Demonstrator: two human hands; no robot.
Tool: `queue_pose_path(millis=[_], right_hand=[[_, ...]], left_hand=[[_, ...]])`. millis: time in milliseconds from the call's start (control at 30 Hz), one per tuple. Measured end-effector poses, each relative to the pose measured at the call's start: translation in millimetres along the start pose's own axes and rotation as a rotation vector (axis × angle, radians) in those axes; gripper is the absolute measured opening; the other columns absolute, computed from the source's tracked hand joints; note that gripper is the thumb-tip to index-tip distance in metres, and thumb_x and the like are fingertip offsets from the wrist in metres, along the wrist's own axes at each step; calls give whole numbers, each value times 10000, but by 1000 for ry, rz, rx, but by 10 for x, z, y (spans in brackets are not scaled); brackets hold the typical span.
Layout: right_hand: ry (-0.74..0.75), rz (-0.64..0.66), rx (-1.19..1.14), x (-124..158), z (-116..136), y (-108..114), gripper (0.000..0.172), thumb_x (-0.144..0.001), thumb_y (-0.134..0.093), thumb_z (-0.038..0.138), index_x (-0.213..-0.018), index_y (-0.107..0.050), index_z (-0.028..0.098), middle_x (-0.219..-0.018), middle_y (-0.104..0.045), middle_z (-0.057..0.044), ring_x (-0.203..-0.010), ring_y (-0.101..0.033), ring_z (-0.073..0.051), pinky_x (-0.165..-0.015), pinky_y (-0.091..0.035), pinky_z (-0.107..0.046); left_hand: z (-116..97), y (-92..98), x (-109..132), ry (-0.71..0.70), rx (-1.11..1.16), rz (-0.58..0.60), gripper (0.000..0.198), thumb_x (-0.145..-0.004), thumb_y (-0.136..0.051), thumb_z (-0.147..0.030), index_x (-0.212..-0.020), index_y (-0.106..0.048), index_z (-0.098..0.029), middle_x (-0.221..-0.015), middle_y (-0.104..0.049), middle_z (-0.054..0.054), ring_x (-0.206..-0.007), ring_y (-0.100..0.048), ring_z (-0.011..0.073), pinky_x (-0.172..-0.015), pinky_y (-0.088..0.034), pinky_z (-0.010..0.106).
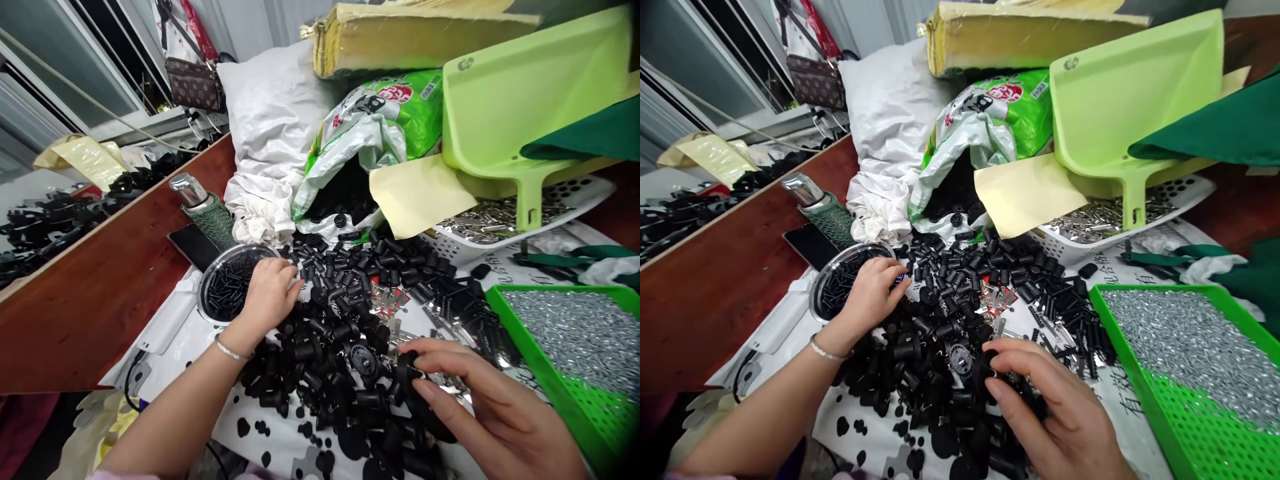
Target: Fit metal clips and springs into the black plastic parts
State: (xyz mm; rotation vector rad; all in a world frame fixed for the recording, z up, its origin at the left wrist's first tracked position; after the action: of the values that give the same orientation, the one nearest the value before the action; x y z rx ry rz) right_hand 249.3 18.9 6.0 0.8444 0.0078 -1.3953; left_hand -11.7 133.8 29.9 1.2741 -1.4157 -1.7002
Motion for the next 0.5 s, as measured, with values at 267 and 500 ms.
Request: queue_pose_path(millis=[267,500], right_hand=[[21,-31,-14,81,20,76,212,-814,-552,162,-1009,-502,228,-1066,-607,-61,-1002,-593,-163,-831,-524,-229],[-20,-10,-13,102,33,67,233,-803,-573,175,-1016,-507,243,-1081,-612,-58,-1004,-597,-180,-825,-533,-267]], left_hand=[[58,-409,-485,29,-199,183,196,-732,-609,-316,-740,-702,-144,-1108,-584,158,-1166,-411,357,-1005,-237,553],[62,-394,-472,45,-128,219,127,-711,-622,-219,-783,-682,-133,-1149,-566,176,-1189,-393,383,-1004,-203,595]])
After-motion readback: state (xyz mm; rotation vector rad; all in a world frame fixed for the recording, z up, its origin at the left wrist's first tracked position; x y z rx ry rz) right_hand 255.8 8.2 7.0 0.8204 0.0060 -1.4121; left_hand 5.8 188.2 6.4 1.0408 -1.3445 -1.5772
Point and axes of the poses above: each hand's wrist, its own x-axis away from the middle knuckle, its own y-axis out of the back of the hand, z = x × y, the point moved 2 cm from there along -x, towards the middle knuckle
